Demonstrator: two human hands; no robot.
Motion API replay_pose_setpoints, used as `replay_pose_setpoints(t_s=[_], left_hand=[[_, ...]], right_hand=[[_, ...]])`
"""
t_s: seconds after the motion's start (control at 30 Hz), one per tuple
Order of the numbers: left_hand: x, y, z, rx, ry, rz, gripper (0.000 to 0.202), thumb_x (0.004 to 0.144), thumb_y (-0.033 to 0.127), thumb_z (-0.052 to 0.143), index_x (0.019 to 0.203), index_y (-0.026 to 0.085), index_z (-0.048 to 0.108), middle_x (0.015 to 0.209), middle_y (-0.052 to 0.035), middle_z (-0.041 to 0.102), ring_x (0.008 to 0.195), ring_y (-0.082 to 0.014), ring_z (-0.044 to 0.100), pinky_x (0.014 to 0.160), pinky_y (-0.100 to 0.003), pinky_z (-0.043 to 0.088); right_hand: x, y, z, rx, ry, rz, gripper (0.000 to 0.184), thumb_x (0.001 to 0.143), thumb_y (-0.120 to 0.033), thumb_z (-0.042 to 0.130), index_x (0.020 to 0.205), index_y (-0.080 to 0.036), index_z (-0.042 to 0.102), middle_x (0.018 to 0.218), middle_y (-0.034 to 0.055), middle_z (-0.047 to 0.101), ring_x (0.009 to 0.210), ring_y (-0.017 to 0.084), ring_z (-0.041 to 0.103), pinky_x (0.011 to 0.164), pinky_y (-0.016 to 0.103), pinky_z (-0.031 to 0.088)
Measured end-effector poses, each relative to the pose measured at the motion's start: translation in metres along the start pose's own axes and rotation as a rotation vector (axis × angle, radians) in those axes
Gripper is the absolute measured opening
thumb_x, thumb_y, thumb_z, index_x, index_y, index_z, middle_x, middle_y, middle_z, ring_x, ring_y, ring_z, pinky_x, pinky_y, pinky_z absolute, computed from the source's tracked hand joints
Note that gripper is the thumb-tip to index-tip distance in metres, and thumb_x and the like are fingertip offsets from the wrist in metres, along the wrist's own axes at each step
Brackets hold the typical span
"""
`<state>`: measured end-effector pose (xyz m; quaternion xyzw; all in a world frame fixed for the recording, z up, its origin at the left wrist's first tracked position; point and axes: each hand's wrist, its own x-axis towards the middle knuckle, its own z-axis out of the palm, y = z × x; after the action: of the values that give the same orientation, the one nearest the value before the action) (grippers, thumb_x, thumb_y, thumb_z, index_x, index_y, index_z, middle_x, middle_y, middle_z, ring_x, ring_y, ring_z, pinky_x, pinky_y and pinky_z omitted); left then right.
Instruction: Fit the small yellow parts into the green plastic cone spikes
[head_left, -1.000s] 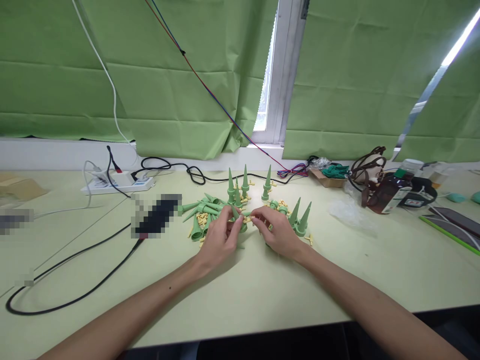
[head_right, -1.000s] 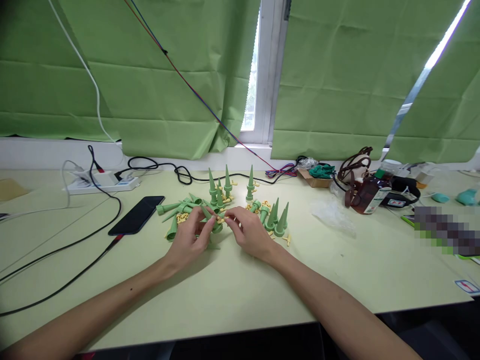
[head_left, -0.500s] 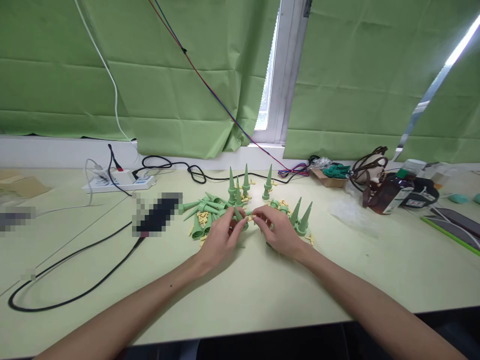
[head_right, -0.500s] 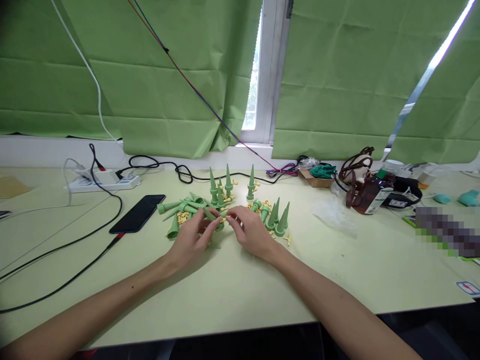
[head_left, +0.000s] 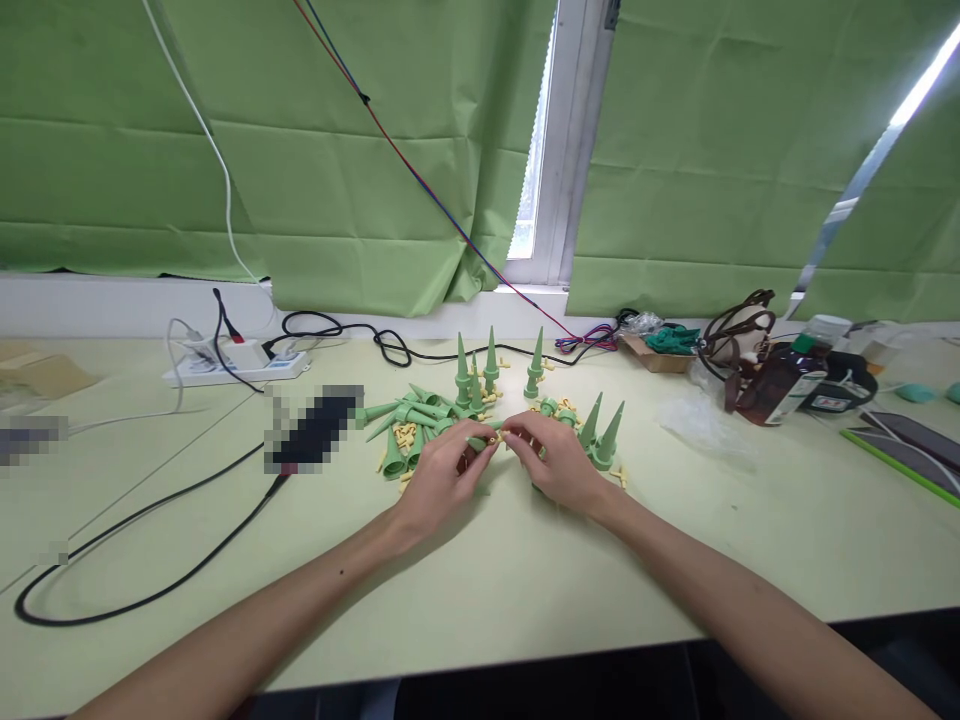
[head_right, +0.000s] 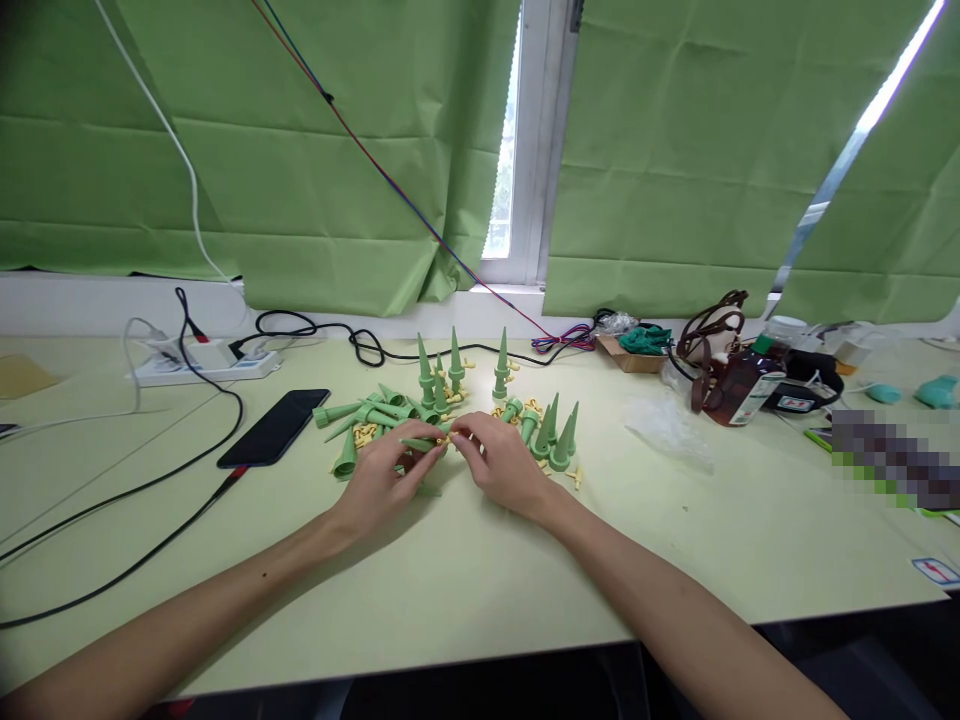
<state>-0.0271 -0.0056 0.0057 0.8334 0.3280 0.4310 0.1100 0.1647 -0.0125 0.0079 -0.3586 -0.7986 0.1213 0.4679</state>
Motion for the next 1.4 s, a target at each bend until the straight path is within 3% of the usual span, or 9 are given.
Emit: replay_pose_setpoints(t_s=[0.5,1.03,1.4], left_hand=[[-0.0011,0.0050,-0.0009,-0.055,0.034,-0.004,0.011,0.095,0.023,0.053,0.102,0.021,0.062,0.099,-0.0031,0.066,0.081,-0.0122,0.063,0.061,-0.020,0.054],[-0.0017,0.0076,-0.0004,-0.029,0.003,0.037,0.013,0.097,0.024,0.050,0.103,0.020,0.061,0.093,-0.0038,0.066,0.069,-0.0110,0.059,0.057,-0.022,0.053],[-0.0040,0.0079,0.0009,-0.063,-0.027,0.066,0.013,0.097,0.021,0.050,0.104,0.020,0.060,0.095,-0.0047,0.066,0.076,-0.0126,0.061,0.056,-0.022,0.052]], right_hand=[[0.0005,-0.0023,-0.0023,0.042,-0.011,-0.012,0.013,0.098,-0.024,0.050,0.102,-0.019,0.062,0.092,0.0055,0.068,0.077,0.016,0.062,0.065,0.028,0.048],[0.0020,-0.0012,-0.0031,0.017,-0.049,0.047,0.022,0.100,-0.028,0.046,0.082,-0.021,0.057,0.068,-0.0008,0.060,0.061,0.014,0.054,0.061,0.026,0.042],[0.0015,0.0026,-0.0011,-0.100,-0.031,0.066,0.039,0.102,-0.036,0.041,0.066,-0.021,0.043,0.058,-0.0030,0.046,0.053,0.012,0.042,0.055,0.026,0.032]])
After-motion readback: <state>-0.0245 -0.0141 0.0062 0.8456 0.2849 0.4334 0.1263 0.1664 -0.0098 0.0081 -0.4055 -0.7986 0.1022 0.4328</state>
